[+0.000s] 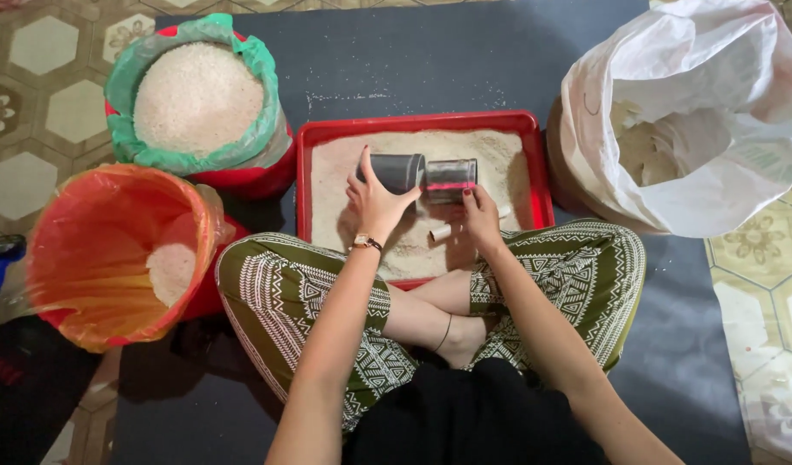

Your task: Measuring and transferring grains from a tray into small containers using metal cups.

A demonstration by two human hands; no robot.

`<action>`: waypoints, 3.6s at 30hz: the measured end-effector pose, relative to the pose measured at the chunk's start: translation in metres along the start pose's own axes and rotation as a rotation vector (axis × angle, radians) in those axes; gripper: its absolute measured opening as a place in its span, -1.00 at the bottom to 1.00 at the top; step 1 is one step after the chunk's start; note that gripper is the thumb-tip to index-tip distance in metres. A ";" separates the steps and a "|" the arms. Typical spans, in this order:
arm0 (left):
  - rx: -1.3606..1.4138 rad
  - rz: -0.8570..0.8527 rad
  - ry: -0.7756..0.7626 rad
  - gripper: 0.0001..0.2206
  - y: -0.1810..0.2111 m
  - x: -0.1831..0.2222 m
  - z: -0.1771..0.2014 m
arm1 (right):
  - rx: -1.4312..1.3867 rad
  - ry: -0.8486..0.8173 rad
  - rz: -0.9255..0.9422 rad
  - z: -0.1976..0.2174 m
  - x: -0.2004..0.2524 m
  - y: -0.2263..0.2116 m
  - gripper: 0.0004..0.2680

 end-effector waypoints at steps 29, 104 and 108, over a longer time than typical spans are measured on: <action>0.944 0.484 0.368 0.05 -0.031 -0.031 0.039 | 1.038 -0.231 0.999 -0.037 -0.010 -0.005 -0.82; -0.204 0.163 0.170 -0.23 -0.048 -0.036 0.005 | 1.437 -0.089 0.552 0.031 -0.028 -0.045 -0.77; -0.206 0.123 0.234 -0.40 -0.045 -0.035 0.004 | 1.390 0.001 0.636 0.004 -0.042 -0.098 -0.75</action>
Point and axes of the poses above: each hand's wrist, its own x-axis away from the middle knuckle, its own z-axis out of the back of the hand, y = z × x, the point moved 1 cm from there along -x, towards the middle knuckle, and after that the axes turned 2 degrees about y, right-handed, at the moved point
